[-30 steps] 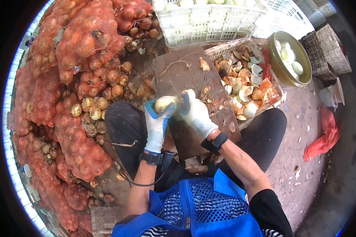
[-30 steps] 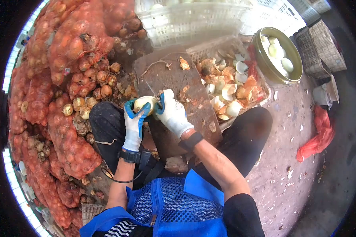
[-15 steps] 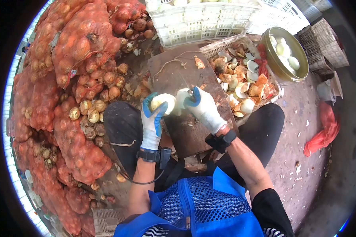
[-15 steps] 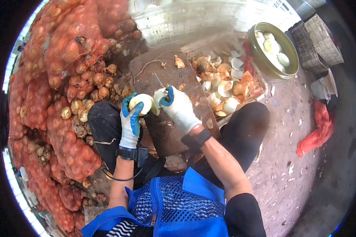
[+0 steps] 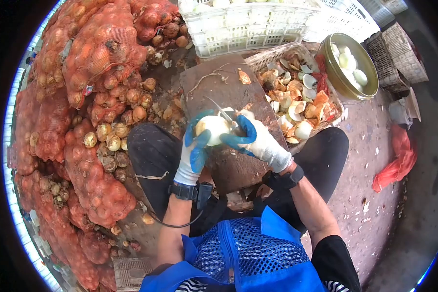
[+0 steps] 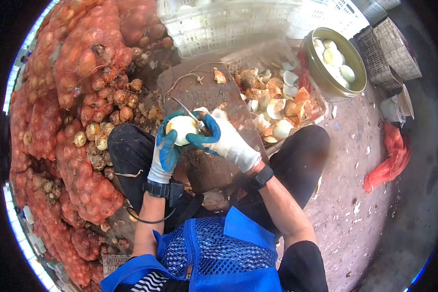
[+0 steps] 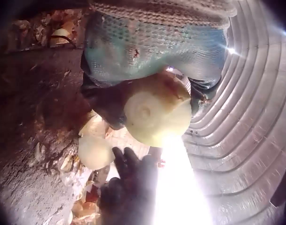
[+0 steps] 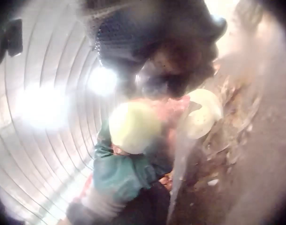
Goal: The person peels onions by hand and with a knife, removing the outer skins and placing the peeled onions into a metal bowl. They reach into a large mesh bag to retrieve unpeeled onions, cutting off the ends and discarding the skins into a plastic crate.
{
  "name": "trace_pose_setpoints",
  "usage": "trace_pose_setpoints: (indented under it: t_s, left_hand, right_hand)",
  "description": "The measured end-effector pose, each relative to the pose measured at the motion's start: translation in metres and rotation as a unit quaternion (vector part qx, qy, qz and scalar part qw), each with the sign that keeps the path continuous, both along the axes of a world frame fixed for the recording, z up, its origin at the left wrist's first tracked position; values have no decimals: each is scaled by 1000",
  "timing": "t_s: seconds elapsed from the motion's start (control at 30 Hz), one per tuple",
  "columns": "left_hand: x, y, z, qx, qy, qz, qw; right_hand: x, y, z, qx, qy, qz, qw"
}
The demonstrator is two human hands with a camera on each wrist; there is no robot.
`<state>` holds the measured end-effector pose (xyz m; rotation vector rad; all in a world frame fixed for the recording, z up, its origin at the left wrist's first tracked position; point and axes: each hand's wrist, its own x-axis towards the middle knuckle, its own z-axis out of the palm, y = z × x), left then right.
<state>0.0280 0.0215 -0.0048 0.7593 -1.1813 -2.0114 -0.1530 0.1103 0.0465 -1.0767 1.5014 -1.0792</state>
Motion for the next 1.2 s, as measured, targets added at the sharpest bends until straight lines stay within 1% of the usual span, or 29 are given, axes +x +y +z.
trace_pose_setpoints:
  t_s: [0.03,0.17,0.23,0.33,0.4,0.5,0.53,0.63,0.7,0.73,0.77,0.87,0.9,0.93,1.0,1.03,1.07,1.13,1.17,1.2]
  left_hand:
    - [0,1,-1,-28,-20,-2,999]
    - [3,2,-5,-32,-15,-19,999]
    - [2,1,-8,-30,0,-28,999]
    - [3,-1,-10,-35,-15,-42,998]
    - [4,0,-5,-3,-3,-59,998]
    - [6,2,3,67,45,-76,994]
    - [5,3,4,94,66,-81,990]
    - [-7,2,8,-42,-10,-10,999]
    - [-9,1,6,-135,-73,-3,988]
    - [-10,2,7,-180,-106,1,978]
    - [-11,10,9,-182,-127,13,975]
    - [-7,8,-19,-125,-51,37,990]
    - [-9,3,-9,-156,-96,26,983]
    - [-7,2,-9,-113,-74,26,991]
    - [-2,1,-10,-25,-30,26,999]
    - [-3,0,-9,5,-5,18,1000]
    - [-2,1,-6,16,0,12,1000]
    - [-5,4,2,38,9,-5,999]
    - [-9,5,2,27,15,-5,1000]
    - [-13,6,1,17,21,-5,1000]
  right_hand:
    - [-1,-3,-7,-44,42,13,998]
    - [-4,-4,-23,-51,54,34,997]
    - [-7,-1,-26,-25,31,41,998]
    - [-8,1,-25,49,-73,33,996]
    - [-10,3,-17,68,-170,7,983]
    - [-7,6,-17,33,-204,-33,978]
    - [-9,7,-14,41,-187,-34,981]
    - [-12,7,-7,58,-124,-48,989]
    - [-9,7,-10,64,-64,-72,993]
    - [-6,6,-14,24,13,-67,997]
    - [-1,5,-21,-15,88,-61,994]
    - [3,3,-33,-23,184,-82,979]
    - [2,3,-38,-7,208,-105,973]
    - [0,3,-43,9,231,-128,964]
    - [-15,12,-47,53,364,-135,920]
    - [-23,12,-45,13,394,-139,908]
    - [-31,16,-41,34,369,-126,920]
    - [-29,14,-27,12,331,-124,935]
    - [-26,16,-19,43,209,-102,972]
    - [-20,18,-8,73,82,-80,991]
